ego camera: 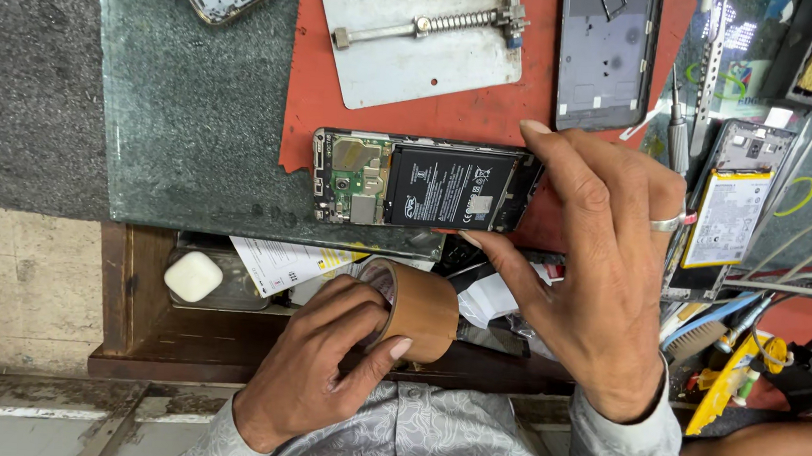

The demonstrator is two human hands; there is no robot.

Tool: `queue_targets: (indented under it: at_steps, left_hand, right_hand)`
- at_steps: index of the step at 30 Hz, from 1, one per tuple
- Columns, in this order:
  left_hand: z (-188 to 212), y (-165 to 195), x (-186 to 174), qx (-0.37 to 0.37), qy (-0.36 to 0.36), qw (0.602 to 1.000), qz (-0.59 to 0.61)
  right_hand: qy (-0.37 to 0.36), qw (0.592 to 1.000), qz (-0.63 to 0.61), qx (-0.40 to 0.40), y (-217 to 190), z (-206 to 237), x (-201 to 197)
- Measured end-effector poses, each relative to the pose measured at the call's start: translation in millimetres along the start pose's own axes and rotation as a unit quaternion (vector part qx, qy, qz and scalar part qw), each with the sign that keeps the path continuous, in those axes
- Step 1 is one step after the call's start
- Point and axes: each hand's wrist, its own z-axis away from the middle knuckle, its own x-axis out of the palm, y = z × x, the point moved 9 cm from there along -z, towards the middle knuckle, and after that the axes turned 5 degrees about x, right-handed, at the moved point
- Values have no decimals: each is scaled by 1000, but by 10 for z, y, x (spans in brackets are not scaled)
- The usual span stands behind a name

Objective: The person works at a repair bench on a disassembled smartphone, pressing on its battery and board, then tears a strip of brown tape and applies it. They handle a black charging adapter, then use a screwdriver on the phone's back cover.

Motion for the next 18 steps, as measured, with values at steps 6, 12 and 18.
queue_targets:
  at_steps: [6, 12, 18]
  left_hand:
    - [15, -36, 40, -15, -9, 1000, -4]
    - [19, -24, 42, -16, -7, 1000, -10]
    - [3, 3, 32, -6, -1, 1000, -18]
  right_hand:
    - [17, 1000, -9, -3, 17, 82, -5]
    - [15, 999, -27, -22, 21, 92, -14]
    - [14, 998, -54, -10, 71, 91, 6]
